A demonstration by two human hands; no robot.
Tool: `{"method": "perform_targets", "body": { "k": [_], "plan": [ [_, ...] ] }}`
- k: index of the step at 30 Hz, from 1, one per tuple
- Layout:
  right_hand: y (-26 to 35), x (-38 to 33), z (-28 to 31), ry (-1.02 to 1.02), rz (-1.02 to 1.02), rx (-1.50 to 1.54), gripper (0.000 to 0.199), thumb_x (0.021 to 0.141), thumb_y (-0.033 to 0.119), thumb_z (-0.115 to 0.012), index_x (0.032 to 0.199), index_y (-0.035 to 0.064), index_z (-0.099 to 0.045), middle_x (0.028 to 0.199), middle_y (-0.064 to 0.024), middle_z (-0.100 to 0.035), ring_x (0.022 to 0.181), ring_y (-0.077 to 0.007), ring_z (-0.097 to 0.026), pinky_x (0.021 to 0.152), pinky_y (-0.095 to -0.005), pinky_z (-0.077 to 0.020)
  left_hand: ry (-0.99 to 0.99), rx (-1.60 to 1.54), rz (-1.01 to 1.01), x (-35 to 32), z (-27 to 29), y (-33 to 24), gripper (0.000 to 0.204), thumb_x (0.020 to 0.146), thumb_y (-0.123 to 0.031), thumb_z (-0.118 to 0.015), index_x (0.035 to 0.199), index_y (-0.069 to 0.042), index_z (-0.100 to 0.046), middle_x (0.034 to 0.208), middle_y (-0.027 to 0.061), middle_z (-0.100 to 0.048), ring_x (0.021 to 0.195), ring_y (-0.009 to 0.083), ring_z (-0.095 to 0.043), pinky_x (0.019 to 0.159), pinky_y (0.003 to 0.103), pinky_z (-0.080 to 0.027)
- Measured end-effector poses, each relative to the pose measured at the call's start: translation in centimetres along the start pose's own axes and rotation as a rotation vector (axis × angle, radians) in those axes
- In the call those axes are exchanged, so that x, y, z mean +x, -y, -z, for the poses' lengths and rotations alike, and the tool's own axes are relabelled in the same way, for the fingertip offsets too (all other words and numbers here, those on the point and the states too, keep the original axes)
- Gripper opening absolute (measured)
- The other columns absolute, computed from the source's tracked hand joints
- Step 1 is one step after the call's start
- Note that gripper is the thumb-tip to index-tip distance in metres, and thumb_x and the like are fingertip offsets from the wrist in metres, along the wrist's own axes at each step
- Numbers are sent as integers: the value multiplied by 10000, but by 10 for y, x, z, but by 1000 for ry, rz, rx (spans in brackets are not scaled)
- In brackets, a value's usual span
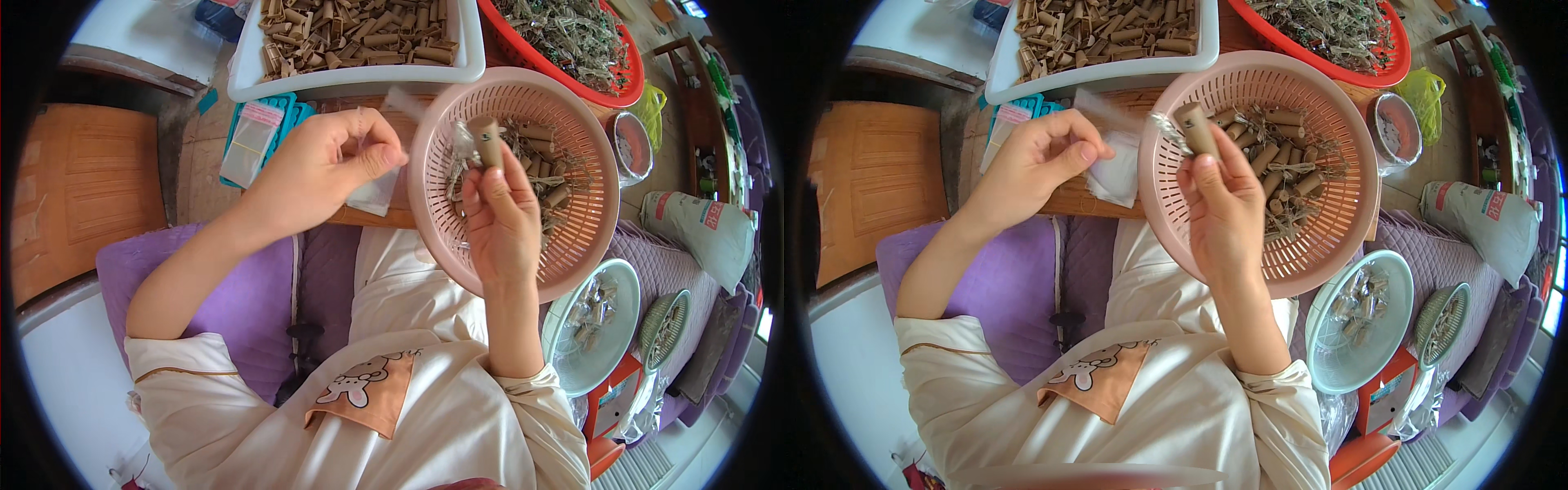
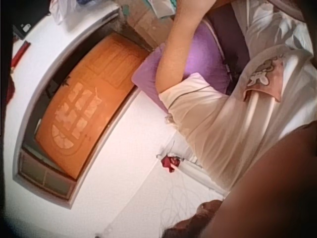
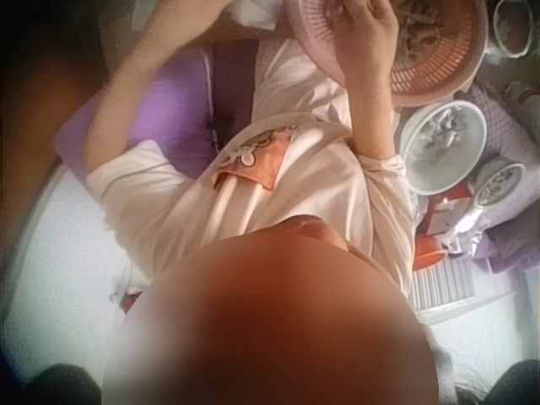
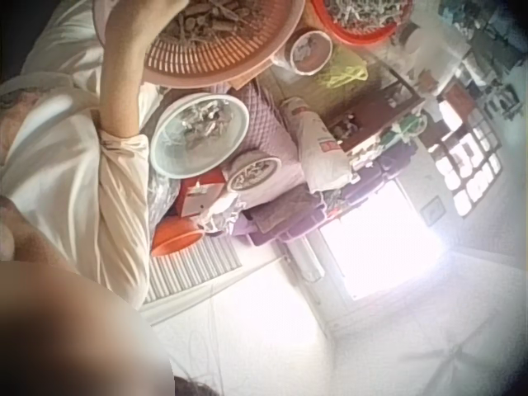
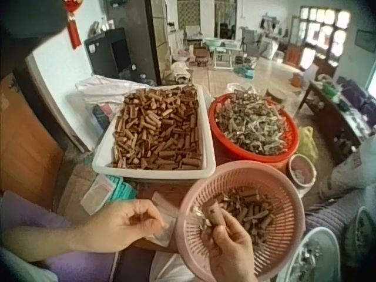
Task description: The person packs small cylindrical objects by hand, transferring them from a basket into clear plastic bags.
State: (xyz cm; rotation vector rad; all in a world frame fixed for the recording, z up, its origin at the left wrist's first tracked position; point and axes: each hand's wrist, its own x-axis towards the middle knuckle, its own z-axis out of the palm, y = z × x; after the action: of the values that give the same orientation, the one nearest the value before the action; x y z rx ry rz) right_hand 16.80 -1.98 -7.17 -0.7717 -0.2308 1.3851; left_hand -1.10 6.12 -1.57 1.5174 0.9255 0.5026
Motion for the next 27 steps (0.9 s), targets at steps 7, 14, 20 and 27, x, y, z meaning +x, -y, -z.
{"method": "perform_targets", "body": {
  "k": [7, 14, 20, 27],
  "plan": [
    [17, -6, 0, -22, 65, -219, 350, 853, 40, -525, 1194, -8, -460, 979, -76, -562, 847, -96, -561, 702, -198, -504, -158, 820, -143, 6, 13, 8, 132, 769, -107, -586, 879, -36, -582, 715, 138, -618, 607, 253, -599, 551, 311, -451],
    [9, -2, -3, -65, 457, -830, 310, 784, -11, -600, 1092, 7, -572, 883, -27, -549, 747, -71, -522, 651, -181, -446, -53, 558, 106, 8, 10, -12, 216, 719, -103, -647, 911, -13, -605, 702, 72, -643, 662, 108, -577, 633, 250, -437],
    [22, -4, -15, -52, 692, -1212, 326, 707, -46, -634, 1022, 34, -612, 822, -61, -544, 676, -115, -537, 612, -215, -451, 34, 498, 145, 4, 5, -17, 246, 724, -99, -643, 948, -8, -596, 732, 62, -652, 686, 89, -578, 671, 236, -428],
    [25, -8, -23, 1, 569, -1130, 231, 702, -59, -618, 925, -4, -599, 780, -91, -549, 661, -147, -560, 592, -239, -459, 67, 500, 76, -2, 1, -16, 256, 733, -92, -632, 971, -6, -589, 770, 68, -660, 711, 101, -598, 678, 247, -435]
  ]
}}
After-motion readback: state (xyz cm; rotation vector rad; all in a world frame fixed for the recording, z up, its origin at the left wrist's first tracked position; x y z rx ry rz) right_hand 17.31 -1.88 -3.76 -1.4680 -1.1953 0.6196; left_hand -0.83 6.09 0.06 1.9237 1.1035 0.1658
